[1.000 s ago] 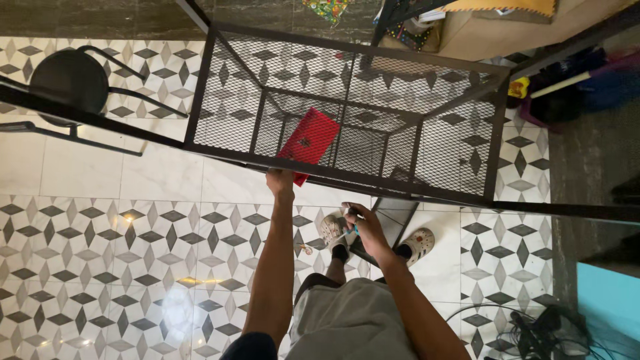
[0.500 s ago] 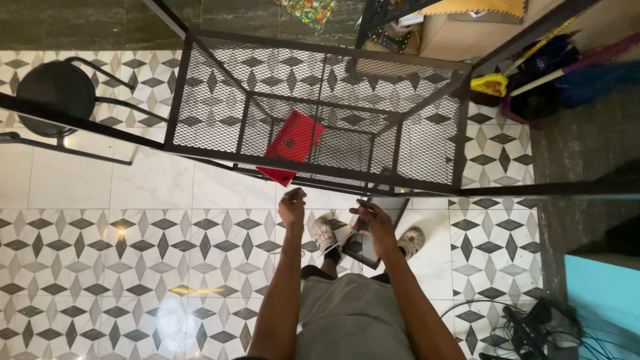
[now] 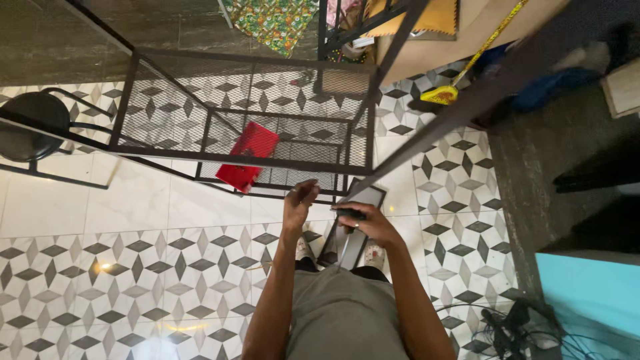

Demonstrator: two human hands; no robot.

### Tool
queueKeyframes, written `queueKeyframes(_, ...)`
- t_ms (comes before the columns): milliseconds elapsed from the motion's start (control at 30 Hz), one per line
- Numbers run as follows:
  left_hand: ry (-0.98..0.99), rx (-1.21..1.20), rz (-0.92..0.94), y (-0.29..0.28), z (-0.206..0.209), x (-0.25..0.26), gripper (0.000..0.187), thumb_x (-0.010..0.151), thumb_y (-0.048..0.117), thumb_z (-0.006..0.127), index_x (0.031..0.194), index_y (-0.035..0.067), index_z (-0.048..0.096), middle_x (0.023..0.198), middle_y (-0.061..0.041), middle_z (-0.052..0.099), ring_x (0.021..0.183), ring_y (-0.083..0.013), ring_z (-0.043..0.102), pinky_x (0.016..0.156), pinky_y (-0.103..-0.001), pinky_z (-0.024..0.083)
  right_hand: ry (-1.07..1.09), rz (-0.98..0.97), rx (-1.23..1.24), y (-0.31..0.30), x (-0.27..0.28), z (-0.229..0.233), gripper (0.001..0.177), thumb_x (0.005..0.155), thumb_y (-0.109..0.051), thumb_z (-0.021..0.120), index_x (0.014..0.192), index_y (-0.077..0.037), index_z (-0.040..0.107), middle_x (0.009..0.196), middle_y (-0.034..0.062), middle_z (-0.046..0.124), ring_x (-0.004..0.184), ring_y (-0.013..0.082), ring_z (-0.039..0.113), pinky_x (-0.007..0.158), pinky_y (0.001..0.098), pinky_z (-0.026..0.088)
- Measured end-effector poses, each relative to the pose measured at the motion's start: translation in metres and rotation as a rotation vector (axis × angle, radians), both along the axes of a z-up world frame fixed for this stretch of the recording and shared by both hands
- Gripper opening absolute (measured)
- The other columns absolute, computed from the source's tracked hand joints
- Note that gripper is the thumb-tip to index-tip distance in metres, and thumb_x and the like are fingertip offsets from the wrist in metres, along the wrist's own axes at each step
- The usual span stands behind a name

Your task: The person assembles a black metal mesh shelving unit using a screwdriver. They attach mesh panels to the frame, tighten screws at multiple joints, and place a red plastic bin on one of the shelves.

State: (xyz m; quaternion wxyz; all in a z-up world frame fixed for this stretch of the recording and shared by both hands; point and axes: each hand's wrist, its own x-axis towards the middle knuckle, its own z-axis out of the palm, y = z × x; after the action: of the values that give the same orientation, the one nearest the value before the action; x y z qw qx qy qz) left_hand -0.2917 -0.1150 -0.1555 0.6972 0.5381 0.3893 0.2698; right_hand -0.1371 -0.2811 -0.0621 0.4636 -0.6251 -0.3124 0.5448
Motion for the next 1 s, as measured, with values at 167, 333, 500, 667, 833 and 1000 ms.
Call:
queueKeyframes(167, -0.289, 0.059, -0.131, -0.049, 0.060, 0.041, 0.027, 0.100, 0.024, 0.067, 0.120, 0.005, 0.068, 0.121, -0.004, 0.070, 0.116, -0.0120, 0.062, 0.102, -0.025, 0.046, 0.077, -0.152, 0.050, -0.044, 0.049, 0.018, 0.033, 0.092, -0.014, 0.072, 0.123, 0.000, 0.071, 0.089, 0.0064, 0.075, 0.079, 0.0126, 0.068, 0.074, 0.0279, 0.055)
queueKeyframes(333, -0.442, -0.169, 0.062, -0.077, 0.069, 0.087, 0.031, 0.111, 0.037, 0.059, 0.108, 0.007, 0.066, 0.102, -0.004, 0.065, 0.092, -0.0119, 0.056, 0.083, -0.028, 0.045, 0.254, -0.371, 0.225, -0.055, 0.081, 0.016, 0.035, 0.096, -0.013, 0.070, 0.125, 0.005, 0.065, 0.090, 0.0118, 0.071, 0.073, 0.0160, 0.063, 0.066, 0.0300, 0.051)
queueKeyframes(500, -0.431, -0.282, 0.185, -0.086, 0.064, 0.106, 0.026, 0.112, 0.032, 0.063, 0.096, 0.012, 0.058, 0.093, -0.002, 0.060, 0.084, -0.0116, 0.054, 0.072, -0.032, 0.041, 0.324, -0.376, 0.318, -0.056, 0.088, 0.015, 0.037, 0.096, -0.012, 0.071, 0.129, 0.005, 0.064, 0.091, 0.0134, 0.069, 0.073, 0.0169, 0.062, 0.066, 0.0297, 0.050)
queueKeyframes(667, -0.400, -0.212, 0.153, -0.076, 0.061, 0.107, 0.021, 0.098, 0.033, 0.060, 0.089, 0.014, 0.064, 0.094, -0.002, 0.067, 0.096, -0.0134, 0.064, 0.094, -0.035, 0.049, 0.313, -0.333, 0.337, -0.051, 0.081, 0.016, 0.038, 0.096, -0.011, 0.071, 0.131, 0.004, 0.065, 0.094, 0.0121, 0.070, 0.080, 0.0150, 0.065, 0.069, 0.0303, 0.053)
queueKeyframes(833, -0.495, -0.137, 0.106, -0.061, 0.047, 0.107, 0.029, 0.105, 0.029, 0.065, 0.081, 0.014, 0.057, 0.093, 0.000, 0.061, 0.097, -0.0151, 0.060, 0.098, -0.041, 0.048, 0.338, -0.309, 0.267, -0.049, 0.084, 0.018, 0.039, 0.096, -0.011, 0.069, 0.132, 0.000, 0.064, 0.092, 0.0108, 0.069, 0.071, 0.0154, 0.062, 0.069, 0.0281, 0.054)
queueKeyframes(1000, -0.434, -0.155, 0.082, -0.056, 0.042, 0.104, 0.027, 0.102, 0.031, 0.063, 0.083, 0.013, 0.060, 0.090, 0.000, 0.063, 0.091, -0.0136, 0.059, 0.095, -0.040, 0.049, 0.347, -0.290, 0.335, -0.046, 0.088, 0.019, 0.035, 0.097, -0.011, 0.069, 0.129, 0.001, 0.065, 0.089, 0.0091, 0.065, 0.068, 0.0132, 0.056, 0.065, 0.0277, 0.051)
